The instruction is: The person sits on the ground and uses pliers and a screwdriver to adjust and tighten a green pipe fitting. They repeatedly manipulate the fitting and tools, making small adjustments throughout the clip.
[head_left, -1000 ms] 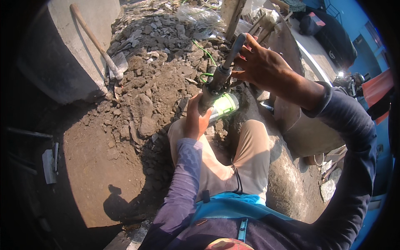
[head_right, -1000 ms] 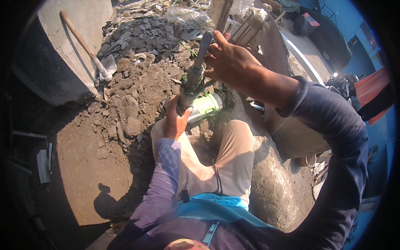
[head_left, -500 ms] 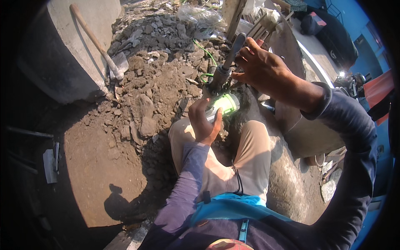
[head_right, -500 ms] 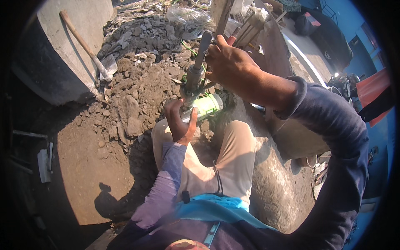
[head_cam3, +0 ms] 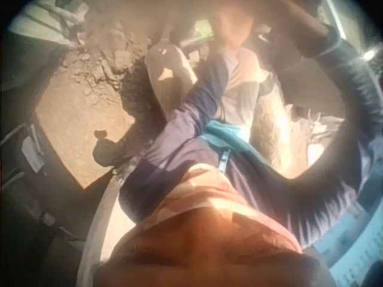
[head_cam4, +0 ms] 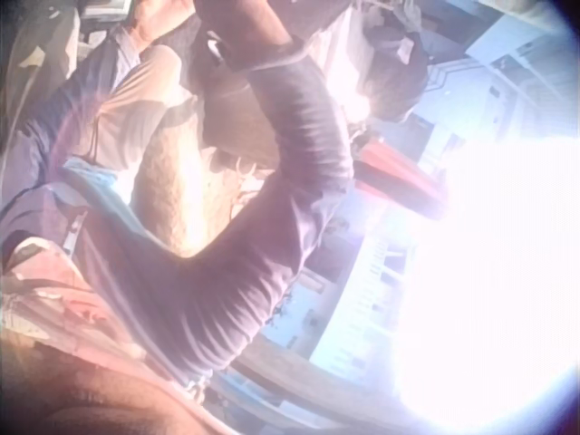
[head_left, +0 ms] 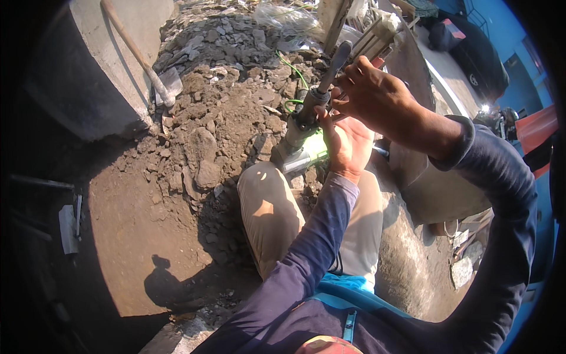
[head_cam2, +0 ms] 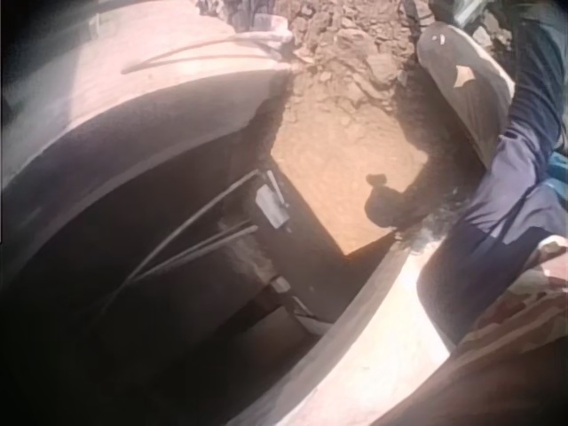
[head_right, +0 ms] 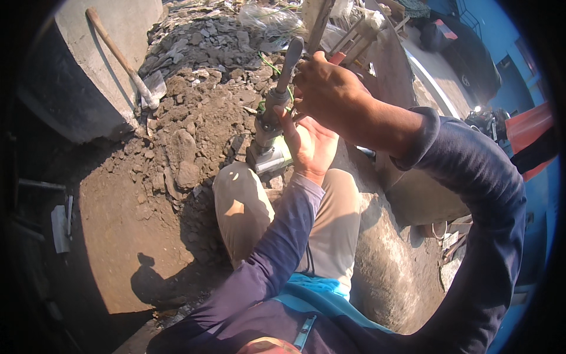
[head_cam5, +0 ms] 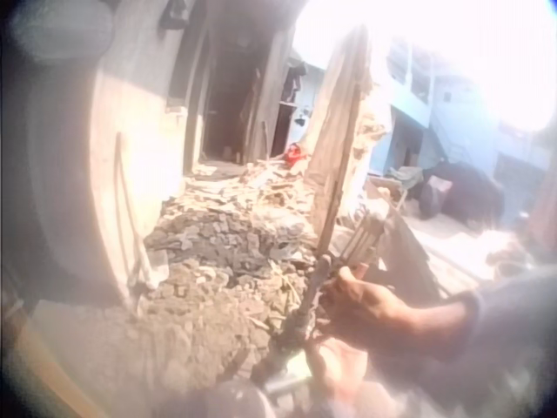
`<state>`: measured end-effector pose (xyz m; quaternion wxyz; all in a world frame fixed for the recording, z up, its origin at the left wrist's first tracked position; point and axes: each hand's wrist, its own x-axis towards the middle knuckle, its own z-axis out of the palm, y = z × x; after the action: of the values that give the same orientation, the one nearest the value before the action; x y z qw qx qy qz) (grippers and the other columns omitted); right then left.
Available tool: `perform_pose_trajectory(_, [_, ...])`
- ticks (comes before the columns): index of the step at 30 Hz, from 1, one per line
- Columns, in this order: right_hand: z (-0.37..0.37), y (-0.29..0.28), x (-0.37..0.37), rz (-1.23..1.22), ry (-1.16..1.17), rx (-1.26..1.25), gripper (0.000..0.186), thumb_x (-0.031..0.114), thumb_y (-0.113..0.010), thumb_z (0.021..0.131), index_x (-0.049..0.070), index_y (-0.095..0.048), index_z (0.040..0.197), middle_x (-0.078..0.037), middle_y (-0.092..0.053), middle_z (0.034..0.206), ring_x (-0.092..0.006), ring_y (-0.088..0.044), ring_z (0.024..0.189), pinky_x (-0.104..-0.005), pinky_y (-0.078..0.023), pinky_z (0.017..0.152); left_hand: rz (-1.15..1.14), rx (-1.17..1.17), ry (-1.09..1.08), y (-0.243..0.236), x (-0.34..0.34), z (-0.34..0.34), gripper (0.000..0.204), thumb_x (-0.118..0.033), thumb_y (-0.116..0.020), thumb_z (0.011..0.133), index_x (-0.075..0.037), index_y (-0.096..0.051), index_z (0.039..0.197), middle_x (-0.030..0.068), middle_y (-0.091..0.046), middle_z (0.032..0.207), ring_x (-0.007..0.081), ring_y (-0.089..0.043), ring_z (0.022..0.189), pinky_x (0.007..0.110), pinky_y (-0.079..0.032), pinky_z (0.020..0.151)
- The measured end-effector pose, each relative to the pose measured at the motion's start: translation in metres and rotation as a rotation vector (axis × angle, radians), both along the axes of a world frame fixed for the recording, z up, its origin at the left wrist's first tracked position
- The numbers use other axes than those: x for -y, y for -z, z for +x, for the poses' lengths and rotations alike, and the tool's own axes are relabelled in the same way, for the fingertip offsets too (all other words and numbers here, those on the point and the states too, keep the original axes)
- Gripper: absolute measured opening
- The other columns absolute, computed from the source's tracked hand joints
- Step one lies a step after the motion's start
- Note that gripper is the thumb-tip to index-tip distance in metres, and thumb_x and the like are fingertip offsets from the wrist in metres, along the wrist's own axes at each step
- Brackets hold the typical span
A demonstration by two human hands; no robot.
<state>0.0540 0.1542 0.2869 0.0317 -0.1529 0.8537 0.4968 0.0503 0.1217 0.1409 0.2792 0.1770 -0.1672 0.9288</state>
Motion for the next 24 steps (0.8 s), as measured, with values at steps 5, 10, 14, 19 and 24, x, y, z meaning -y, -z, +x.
perform_pose_trajectory(5, [-0.004, -0.02, -0.002, 0.053, -0.135, 0.09, 0.034, 0.02, -0.076, 0.092, 0.037, -0.078, 0.121, 0.006, -0.066, 0.132, -0.0191, -0.056, 0.137, -0.0432, -0.033, 0.125, -0.129, 0.06, -0.086, -0.004, -0.008, -0.005, 0.063, -0.057, -0.061, 0.109, -0.021, -0.048, 0.158, 0.0045, -0.055, 0.161, 0.0248, -0.05, 0.15, 0.052, -0.037, 0.128])
perform_pose_trajectory(10, [-0.005, -0.005, -0.02, 0.033, -0.215, 0.024, 0.039, 0.024, -0.078, 0.093, 0.03, -0.075, 0.131, 0.003, -0.069, 0.13, -0.0209, -0.057, 0.137, -0.0438, -0.038, 0.121, -0.108, 0.16, -0.034, 0.002, -0.007, -0.007, 0.051, -0.05, -0.059, 0.112, -0.018, -0.056, 0.151, 0.004, -0.06, 0.156, 0.0213, -0.055, 0.145, 0.047, -0.04, 0.126])
perform_pose_trajectory(14, [-0.009, 0.005, -0.026, 0.044, -0.151, -0.037, 0.043, 0.03, -0.075, 0.096, 0.021, -0.072, 0.138, 0.002, -0.071, 0.129, -0.0232, -0.059, 0.136, -0.0458, -0.042, 0.117, -0.015, 0.215, 0.046, -0.016, -0.001, -0.002, 0.044, -0.041, -0.055, 0.115, -0.015, -0.06, 0.15, 0.0053, -0.065, 0.15, 0.0204, -0.059, 0.141, 0.044, -0.045, 0.123])
perform_pose_trajectory(19, [-0.013, -0.016, -0.02, 0.067, -0.171, -0.043, 0.046, 0.027, -0.077, 0.09, 0.013, -0.07, 0.133, -0.002, -0.07, 0.133, -0.0236, -0.059, 0.134, -0.0456, -0.038, 0.12, 0.105, 0.249, 0.105, 0.0, -0.008, -0.011, 0.043, -0.036, -0.055, 0.116, -0.01, -0.061, 0.15, 0.007, -0.068, 0.146, 0.021, -0.061, 0.138, 0.045, -0.042, 0.125])
perform_pose_trajectory(24, [-0.024, -0.019, -0.024, 0.039, -0.15, 0.004, 0.04, 0.027, -0.078, 0.087, 0.012, -0.073, 0.123, -0.002, -0.07, 0.127, -0.0226, -0.059, 0.132, -0.0428, -0.04, 0.115, 0.054, 0.3, 0.145, 0.0, -0.009, -0.008, 0.042, -0.036, -0.06, 0.113, -0.009, -0.065, 0.145, 0.0067, -0.069, 0.146, 0.0199, -0.06, 0.137, 0.046, -0.035, 0.129])
